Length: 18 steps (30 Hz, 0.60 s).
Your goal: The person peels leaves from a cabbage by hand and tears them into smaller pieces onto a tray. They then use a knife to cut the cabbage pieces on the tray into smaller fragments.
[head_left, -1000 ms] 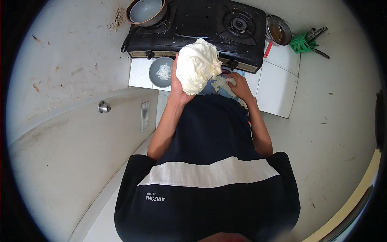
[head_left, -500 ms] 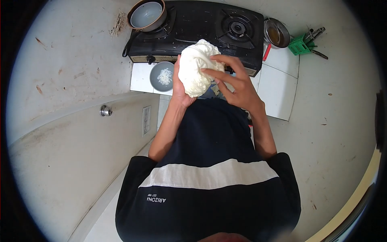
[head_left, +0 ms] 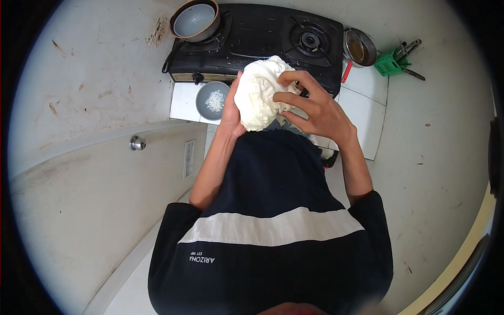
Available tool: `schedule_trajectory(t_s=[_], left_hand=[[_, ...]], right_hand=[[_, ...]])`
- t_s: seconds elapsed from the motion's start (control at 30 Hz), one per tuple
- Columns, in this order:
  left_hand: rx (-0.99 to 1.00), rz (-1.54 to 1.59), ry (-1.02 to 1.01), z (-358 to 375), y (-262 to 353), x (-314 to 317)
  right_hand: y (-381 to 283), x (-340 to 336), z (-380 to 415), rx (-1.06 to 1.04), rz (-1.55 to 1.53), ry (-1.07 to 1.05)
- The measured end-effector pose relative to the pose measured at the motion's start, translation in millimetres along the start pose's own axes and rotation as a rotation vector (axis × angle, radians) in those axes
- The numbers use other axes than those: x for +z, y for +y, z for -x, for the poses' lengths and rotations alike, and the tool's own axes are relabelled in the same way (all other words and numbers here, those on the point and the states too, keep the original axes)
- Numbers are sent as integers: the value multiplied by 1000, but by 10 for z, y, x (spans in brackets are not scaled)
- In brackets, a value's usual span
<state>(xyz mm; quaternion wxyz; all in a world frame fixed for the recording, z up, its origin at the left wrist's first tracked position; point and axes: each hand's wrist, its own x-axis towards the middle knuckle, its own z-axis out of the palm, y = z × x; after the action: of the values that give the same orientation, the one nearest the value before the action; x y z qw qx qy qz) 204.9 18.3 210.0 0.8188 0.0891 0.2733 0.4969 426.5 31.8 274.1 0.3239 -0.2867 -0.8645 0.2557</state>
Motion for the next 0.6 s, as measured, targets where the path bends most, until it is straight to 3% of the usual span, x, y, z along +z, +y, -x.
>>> schedule_trajectory(t_s=[0.2,0.3,0.43,0.6], left_hand=[[-150,12,-158,-16,23,-117],[-64,-110,-38,30,-42,-98],[53,-250,-185,66,-104,-96],[225,-324,-305,117,-169,-217]], right_hand=[[-112,16,-50,55,-157,47],[-54,37,-62,132,-192,136],[12,195,-46,390,-426,301],[-3,333,-7,374,-527,366]])
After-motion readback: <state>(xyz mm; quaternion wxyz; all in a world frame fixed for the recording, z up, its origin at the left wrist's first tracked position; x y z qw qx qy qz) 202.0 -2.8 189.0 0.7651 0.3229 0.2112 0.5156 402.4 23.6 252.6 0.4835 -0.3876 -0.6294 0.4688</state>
